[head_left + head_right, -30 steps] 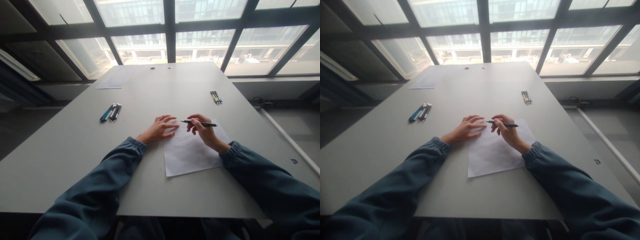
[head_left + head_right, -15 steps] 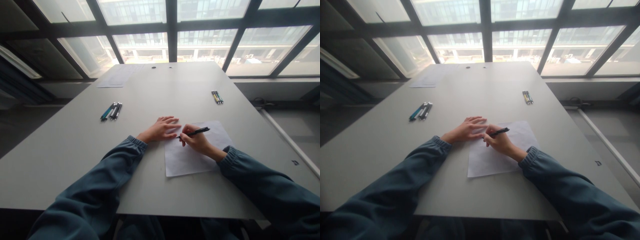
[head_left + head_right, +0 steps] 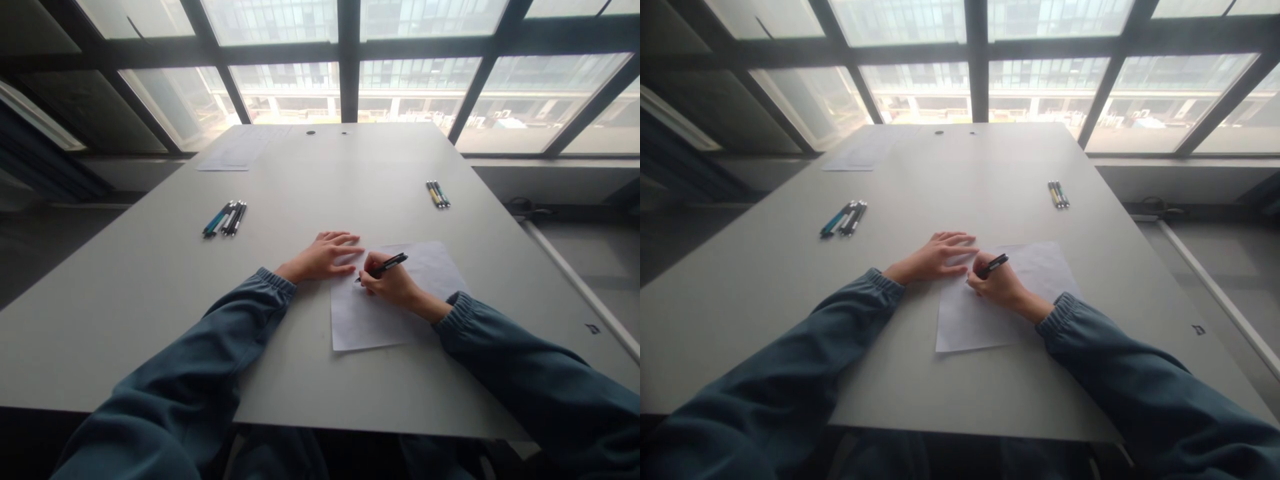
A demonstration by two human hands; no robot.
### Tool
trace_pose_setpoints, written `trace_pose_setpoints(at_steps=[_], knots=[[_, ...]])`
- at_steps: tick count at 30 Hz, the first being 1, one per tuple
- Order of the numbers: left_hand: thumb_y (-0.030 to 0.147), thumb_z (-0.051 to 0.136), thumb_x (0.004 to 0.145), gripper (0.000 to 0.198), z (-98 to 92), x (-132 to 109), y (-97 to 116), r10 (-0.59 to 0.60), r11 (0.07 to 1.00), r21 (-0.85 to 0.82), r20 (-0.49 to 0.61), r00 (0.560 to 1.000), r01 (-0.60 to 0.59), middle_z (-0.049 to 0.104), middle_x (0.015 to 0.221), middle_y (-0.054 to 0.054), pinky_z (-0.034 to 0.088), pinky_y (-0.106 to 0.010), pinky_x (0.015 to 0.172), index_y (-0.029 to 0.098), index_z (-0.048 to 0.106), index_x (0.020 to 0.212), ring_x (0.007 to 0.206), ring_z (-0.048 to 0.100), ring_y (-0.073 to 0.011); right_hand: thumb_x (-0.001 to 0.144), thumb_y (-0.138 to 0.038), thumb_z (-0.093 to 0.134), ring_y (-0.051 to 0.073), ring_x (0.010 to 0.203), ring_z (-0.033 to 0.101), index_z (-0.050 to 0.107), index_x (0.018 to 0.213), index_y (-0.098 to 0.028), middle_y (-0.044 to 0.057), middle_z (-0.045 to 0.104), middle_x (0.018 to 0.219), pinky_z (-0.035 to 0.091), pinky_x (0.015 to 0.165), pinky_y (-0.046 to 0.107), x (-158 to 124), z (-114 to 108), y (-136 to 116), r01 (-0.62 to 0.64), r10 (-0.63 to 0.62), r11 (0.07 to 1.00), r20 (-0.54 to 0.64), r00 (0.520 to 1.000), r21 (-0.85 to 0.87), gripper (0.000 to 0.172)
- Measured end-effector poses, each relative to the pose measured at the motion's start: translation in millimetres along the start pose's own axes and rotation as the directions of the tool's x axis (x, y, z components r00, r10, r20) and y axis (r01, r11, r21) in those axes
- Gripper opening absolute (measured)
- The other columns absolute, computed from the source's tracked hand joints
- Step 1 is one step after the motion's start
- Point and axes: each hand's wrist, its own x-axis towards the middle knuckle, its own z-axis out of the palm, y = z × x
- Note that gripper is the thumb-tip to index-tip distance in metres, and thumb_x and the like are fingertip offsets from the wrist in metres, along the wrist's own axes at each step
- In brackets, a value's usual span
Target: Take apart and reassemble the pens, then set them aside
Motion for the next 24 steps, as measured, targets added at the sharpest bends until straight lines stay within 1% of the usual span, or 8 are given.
trace_pose_setpoints(at_steps=[4,11,19,24], knots=[[0.052,0.058,0.095,0.049,0.8,0.4,-0.9,0.002,1.000,-0.005,-0.004,1.000,-0.002,0.048,0.156,-0.007,0.024,-0.050,0.118,0.034,0.060,0.141,0.145,0.039,-0.0322,0.080,-0.027,0.065,0.014,0.044,0.061,0.048,0.072,-0.022,-0.004,0.060,0.056,0.041,0.041,0.022,0.3,0.0,0.4,0.001,-0.001,1.000,-0.009,1.000,-0.013,0.020],[0.053,0.059,0.095,0.049,1.7,0.1,-2.0,0.009,1.000,-0.022,-0.017,1.000,-0.010,0.049,0.155,-0.007,0.024,-0.050,0.118,0.034,0.061,0.140,0.144,0.040,-0.0322,0.080,-0.026,0.065,0.014,0.044,0.060,0.048,0.072,-0.022,-0.003,0.061,0.057,0.041,0.041,0.023,-0.1,-0.9,2.9,0.006,-0.006,1.000,0.017,1.000,-0.007,0.019],[0.054,0.057,0.095,0.049,1.4,-0.1,-2.3,0.009,1.000,-0.003,-0.011,1.000,-0.009,0.049,0.156,-0.006,0.024,-0.049,0.119,0.034,0.060,0.140,0.145,0.040,-0.0311,0.081,-0.024,0.063,0.012,0.045,0.057,0.048,0.071,-0.022,-0.004,0.059,0.056,0.040,0.045,0.022,0.9,-1.2,4.4,0.045,-0.044,0.999,0.049,0.998,-0.030,0.018],[0.053,0.057,0.095,0.048,0.3,0.0,-1.4,0.003,1.000,0.003,-0.010,1.000,-0.003,0.049,0.155,-0.006,0.025,-0.049,0.119,0.034,0.061,0.140,0.144,0.040,-0.0309,0.082,-0.023,0.063,0.012,0.045,0.057,0.048,0.072,-0.022,-0.005,0.059,0.057,0.039,0.043,0.022,2.1,0.2,7.2,0.049,-0.047,0.998,0.032,0.998,-0.037,0.018]])
